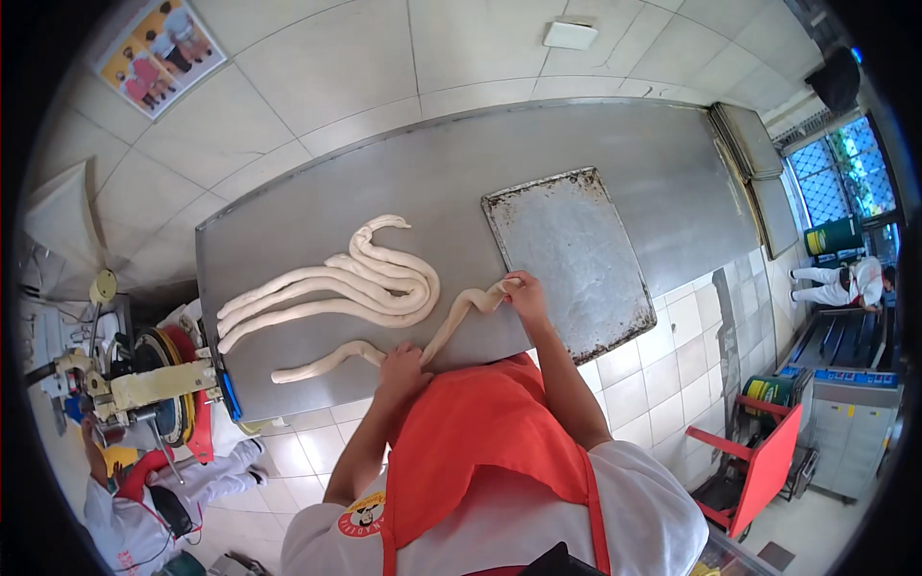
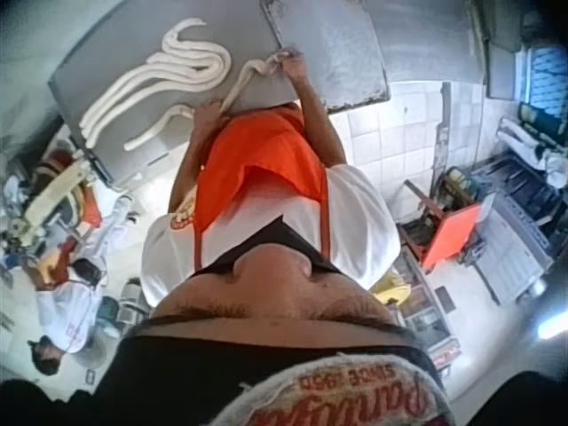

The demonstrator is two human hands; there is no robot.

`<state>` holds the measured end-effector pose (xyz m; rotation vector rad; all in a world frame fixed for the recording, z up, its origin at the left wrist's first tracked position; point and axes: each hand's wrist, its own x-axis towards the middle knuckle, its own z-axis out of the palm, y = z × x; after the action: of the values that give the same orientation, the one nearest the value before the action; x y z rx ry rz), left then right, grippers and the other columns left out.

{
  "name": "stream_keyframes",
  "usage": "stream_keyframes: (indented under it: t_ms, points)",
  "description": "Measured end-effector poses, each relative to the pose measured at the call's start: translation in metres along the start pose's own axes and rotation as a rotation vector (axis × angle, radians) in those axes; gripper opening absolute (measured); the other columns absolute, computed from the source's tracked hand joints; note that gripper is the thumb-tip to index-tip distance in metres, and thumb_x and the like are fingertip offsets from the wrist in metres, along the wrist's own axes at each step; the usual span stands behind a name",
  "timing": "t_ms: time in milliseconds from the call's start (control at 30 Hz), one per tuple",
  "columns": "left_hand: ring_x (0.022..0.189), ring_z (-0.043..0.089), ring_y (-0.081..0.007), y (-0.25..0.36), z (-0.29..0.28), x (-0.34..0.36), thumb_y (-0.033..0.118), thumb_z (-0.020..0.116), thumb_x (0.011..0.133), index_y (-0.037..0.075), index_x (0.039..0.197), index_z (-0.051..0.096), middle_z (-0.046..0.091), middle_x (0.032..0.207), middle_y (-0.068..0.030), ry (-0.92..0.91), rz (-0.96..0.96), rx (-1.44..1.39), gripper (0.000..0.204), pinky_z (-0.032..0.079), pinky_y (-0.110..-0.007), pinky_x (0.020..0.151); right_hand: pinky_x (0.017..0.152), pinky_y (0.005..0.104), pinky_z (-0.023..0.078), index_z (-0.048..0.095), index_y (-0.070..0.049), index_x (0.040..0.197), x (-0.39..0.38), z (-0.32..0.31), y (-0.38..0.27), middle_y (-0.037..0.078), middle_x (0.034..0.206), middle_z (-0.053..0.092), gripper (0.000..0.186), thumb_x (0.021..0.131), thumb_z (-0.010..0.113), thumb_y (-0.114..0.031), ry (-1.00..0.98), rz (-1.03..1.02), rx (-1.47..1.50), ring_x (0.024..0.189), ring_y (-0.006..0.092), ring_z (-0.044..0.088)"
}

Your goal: The person rolls out long strips of dough on a metal work surface, then pinches off small pieces by hand and places them onto a metal tray.

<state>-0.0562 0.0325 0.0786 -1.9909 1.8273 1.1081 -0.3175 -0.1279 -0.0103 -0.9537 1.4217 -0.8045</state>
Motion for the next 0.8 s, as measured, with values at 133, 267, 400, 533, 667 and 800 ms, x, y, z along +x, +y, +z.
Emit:
stream_keyframes:
  t_ms: [133, 267, 400, 533, 667, 800]
  points:
    - [0.134, 0.040, -0.0375, 0.031, -0.003, 0.035, 0.027, 0.081, 0.071, 0.003, 0.131, 0.051, 0.041, 0.145, -0.0183, 0.518, 0.324, -0.367, 0.071, 0.038, -0.047, 0.108, 0.068, 0.0335, 0.053, 0.069, -0.003, 0.098, -0.014, 0.013, -0.027, 0.014, 0.082, 0.066, 0.023, 0.077, 0.069, -0.013, -0.034, -0.425, -0.550, 0.072, 0.0240, 0.065]
    - [0.129, 0.049, -0.0316, 0.095, -0.033, 0.087, 0.025, 0.079, 0.073, 0.001, 0.129, 0.055, 0.051, 0.138, -0.0195, 0.803, 0.489, -0.338, 0.065, 0.042, -0.042, 0.105, 0.069, 0.0338, 0.052, 0.070, -0.004, 0.097, -0.055, 0.007, -0.120, 0.014, 0.076, 0.064, 0.023, 0.079, 0.071, -0.018, -0.488, -0.367, -0.542, 0.072, 0.0243, 0.064]
    - [0.085, 0.068, -0.0304, 0.102, -0.007, 0.143, 0.028, 0.076, 0.077, -0.003, 0.097, 0.065, 0.068, 0.085, -0.0165, 0.160, 0.260, -0.829, 0.038, 0.052, -0.042, 0.075, 0.060, 0.0338, 0.047, 0.067, 0.000, 0.083, -0.048, 0.009, -0.125, 0.009, 0.063, 0.059, 0.026, 0.087, 0.069, -0.026, -0.006, -0.527, -0.173, 0.060, 0.0202, 0.057]
    - [0.058, 0.065, -0.0300, 0.095, 0.008, 0.136, 0.030, 0.073, 0.078, 0.001, 0.082, 0.067, 0.063, 0.058, -0.0116, 0.179, 0.227, -0.883, 0.030, 0.049, -0.042, 0.057, 0.048, 0.0331, 0.028, 0.040, -0.004, 0.056, -0.053, -0.011, -0.141, 0.003, 0.052, 0.040, 0.059, 0.096, 0.055, -0.045, -0.283, -0.407, 0.158, 0.049, 0.0141, 0.035]
    - [0.067, 0.067, -0.0286, 0.059, 0.031, 0.130, 0.029, 0.072, 0.079, 0.002, 0.087, 0.067, 0.066, 0.068, -0.0135, 0.196, 0.442, -0.714, 0.028, 0.050, -0.040, 0.061, 0.046, 0.0325, 0.020, 0.024, -0.008, 0.051, -0.103, 0.031, -0.188, 0.001, 0.048, 0.029, 0.079, 0.085, 0.049, -0.075, -0.935, -0.647, 0.337, 0.046, 0.0151, 0.026]
    - [0.083, 0.069, -0.0289, 0.062, 0.030, 0.139, 0.025, 0.070, 0.079, 0.005, 0.094, 0.067, 0.070, 0.088, -0.0137, 0.528, 0.812, -0.822, 0.024, 0.051, -0.039, 0.068, 0.045, 0.0329, 0.018, 0.022, -0.009, 0.051, -0.108, 0.064, -0.179, 0.001, 0.047, 0.025, 0.082, 0.073, 0.047, -0.084, -0.925, -0.616, 0.253, 0.045, 0.0156, 0.022]
